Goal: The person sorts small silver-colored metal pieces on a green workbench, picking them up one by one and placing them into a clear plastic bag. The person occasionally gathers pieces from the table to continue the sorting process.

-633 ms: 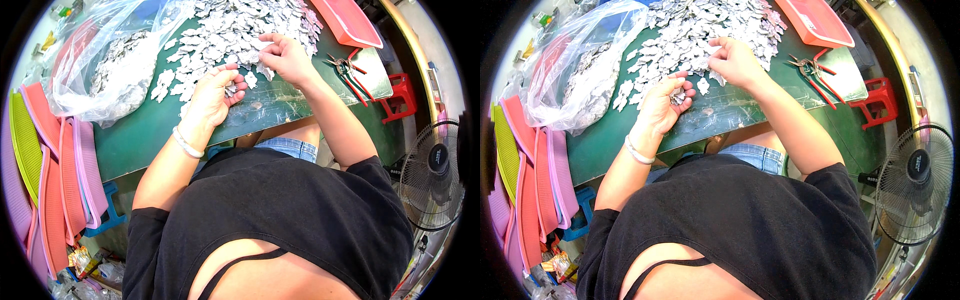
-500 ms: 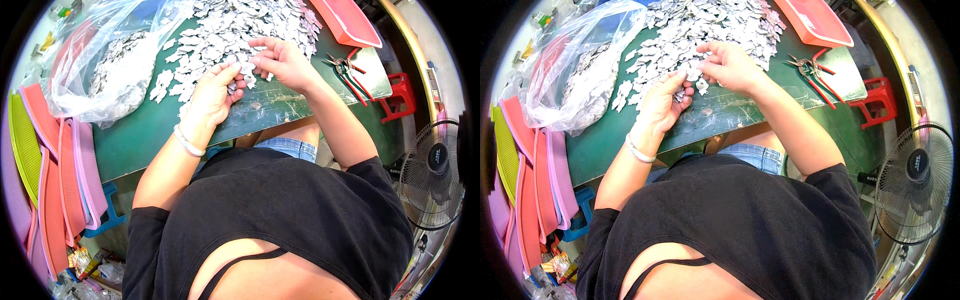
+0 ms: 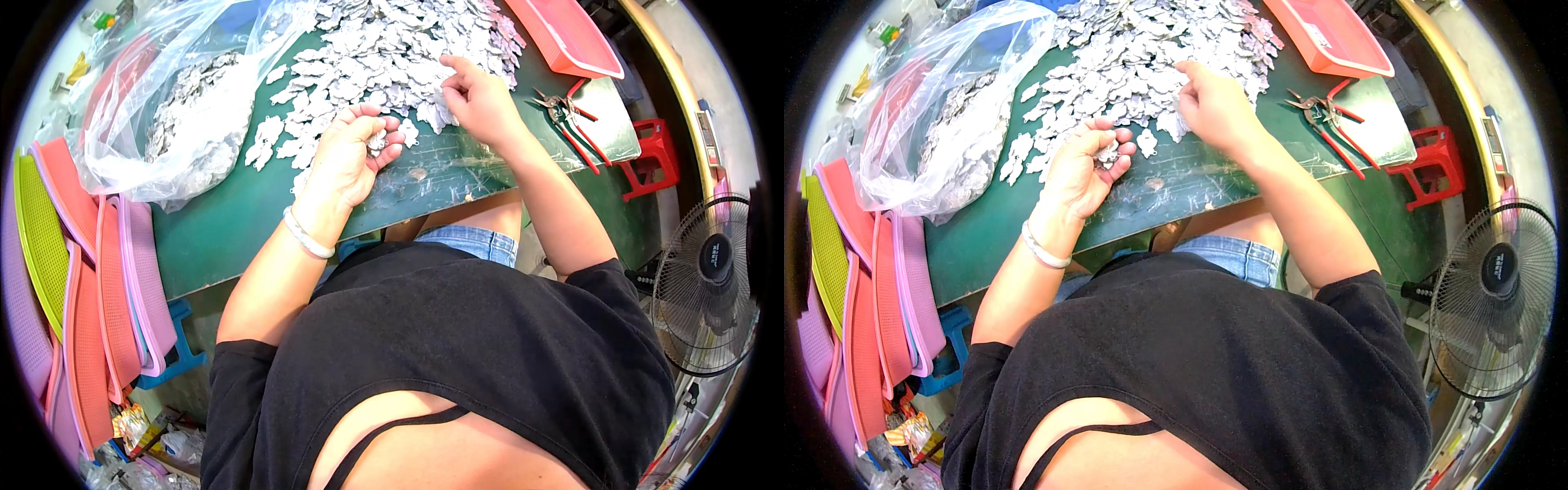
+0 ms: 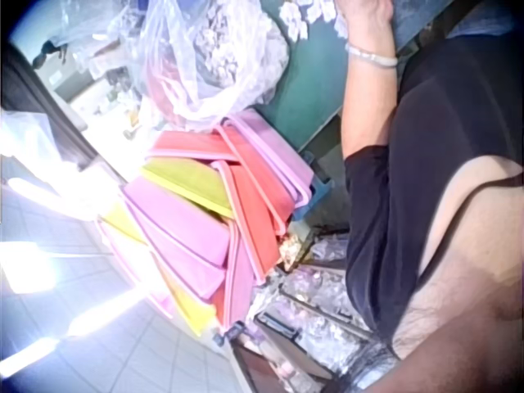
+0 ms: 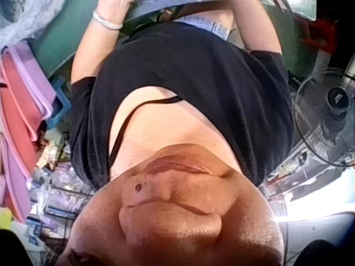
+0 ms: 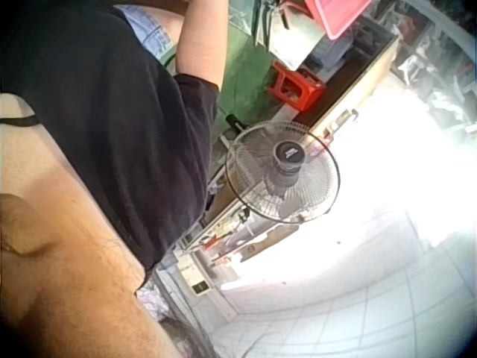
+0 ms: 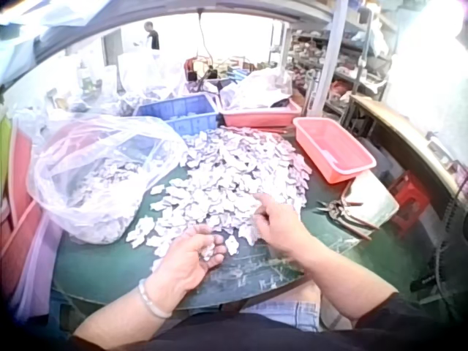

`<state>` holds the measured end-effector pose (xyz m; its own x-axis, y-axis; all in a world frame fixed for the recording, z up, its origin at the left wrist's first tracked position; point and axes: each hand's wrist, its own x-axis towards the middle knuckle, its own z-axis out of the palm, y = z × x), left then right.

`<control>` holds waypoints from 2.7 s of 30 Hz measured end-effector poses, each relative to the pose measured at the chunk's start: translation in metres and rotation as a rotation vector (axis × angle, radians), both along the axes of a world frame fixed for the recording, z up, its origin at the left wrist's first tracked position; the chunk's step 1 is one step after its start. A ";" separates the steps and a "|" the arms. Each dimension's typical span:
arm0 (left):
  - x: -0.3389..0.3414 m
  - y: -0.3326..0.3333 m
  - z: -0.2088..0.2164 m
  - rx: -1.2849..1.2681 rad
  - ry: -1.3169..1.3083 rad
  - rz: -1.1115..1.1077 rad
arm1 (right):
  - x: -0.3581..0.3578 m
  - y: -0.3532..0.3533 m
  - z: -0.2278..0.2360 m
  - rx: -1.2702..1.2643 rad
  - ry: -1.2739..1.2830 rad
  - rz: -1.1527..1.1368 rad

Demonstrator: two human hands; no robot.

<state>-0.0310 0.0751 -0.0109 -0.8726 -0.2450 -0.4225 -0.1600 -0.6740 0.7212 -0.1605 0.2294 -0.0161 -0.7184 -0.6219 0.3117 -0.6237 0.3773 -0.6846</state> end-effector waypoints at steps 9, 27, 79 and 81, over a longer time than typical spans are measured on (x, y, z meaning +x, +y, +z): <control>-0.004 0.007 0.000 -0.007 0.026 -0.170 | 0.023 -0.008 0.028 -0.236 -0.732 0.222; -0.003 0.005 -0.001 0.020 0.048 -0.077 | 0.006 0.023 -0.002 0.008 -0.111 0.041; -0.002 -0.001 0.002 0.113 0.044 -0.035 | -0.015 -0.015 -0.005 0.218 0.473 0.034; -0.004 -0.002 0.000 0.143 0.042 -0.059 | -0.013 -0.014 -0.005 0.152 0.483 0.058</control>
